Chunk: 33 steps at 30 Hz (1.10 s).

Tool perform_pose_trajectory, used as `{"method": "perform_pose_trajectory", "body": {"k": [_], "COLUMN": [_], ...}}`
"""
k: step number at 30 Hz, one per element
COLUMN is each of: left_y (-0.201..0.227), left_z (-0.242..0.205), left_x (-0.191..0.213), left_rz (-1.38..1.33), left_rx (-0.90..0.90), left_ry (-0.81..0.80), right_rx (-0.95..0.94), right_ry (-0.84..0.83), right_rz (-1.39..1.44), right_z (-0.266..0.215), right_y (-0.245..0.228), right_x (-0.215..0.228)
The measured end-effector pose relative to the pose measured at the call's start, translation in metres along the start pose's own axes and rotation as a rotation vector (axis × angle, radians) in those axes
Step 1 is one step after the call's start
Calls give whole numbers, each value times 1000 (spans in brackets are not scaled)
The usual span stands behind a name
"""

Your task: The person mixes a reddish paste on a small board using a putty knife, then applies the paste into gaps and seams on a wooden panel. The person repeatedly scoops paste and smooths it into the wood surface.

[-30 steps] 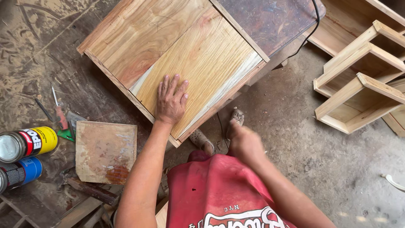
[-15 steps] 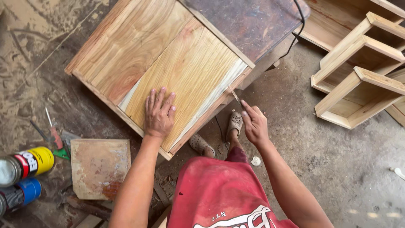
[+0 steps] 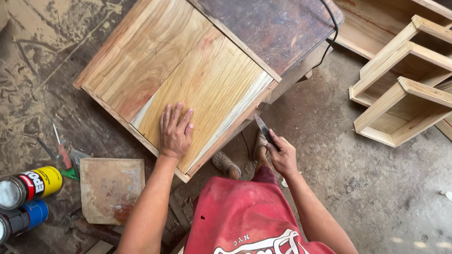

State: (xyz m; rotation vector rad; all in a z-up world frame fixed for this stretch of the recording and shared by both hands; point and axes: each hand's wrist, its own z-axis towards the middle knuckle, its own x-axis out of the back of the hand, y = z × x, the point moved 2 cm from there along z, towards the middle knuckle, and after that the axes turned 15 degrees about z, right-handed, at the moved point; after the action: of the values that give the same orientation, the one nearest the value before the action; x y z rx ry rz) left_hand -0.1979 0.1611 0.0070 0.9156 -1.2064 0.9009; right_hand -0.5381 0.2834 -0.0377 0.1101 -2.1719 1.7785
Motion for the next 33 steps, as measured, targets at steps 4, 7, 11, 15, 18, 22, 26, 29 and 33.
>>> {"method": "perform_pose_trajectory", "body": {"k": [4,7,11,15,18,22,26,29,33], "left_y": [3,2,1,1,2,-2,-2,-2,-2], "left_z": [-3,-5,2,-2,-4,-2,-1,-5,-5], "left_x": [1,1,1,0,0,-2,-4,-6,-7], "left_rz": [-1,-12,4,-18,-26,-29,-33,-25,-12], "left_rx": [25,21,11,17,19,25,30,43,49], "left_ry": [-6,-12,13,7,23,25,32,10,20], "right_rx": [-4,239,190,161,120,40,-39,-51,48], "right_ry": [97,90,42,-8,-64,-133,-196,-212,-171], "right_rz": [190,-28,-118,-260,-250,-324,-458,-412,-332], "right_z": [10,42,68,46,33,46,58,57,62], "right_y": [-12,-17,-17,-25,-43,-63,-92,-114,-123], "right_x": [17,19,14,38,65,65,56,63,70]}}
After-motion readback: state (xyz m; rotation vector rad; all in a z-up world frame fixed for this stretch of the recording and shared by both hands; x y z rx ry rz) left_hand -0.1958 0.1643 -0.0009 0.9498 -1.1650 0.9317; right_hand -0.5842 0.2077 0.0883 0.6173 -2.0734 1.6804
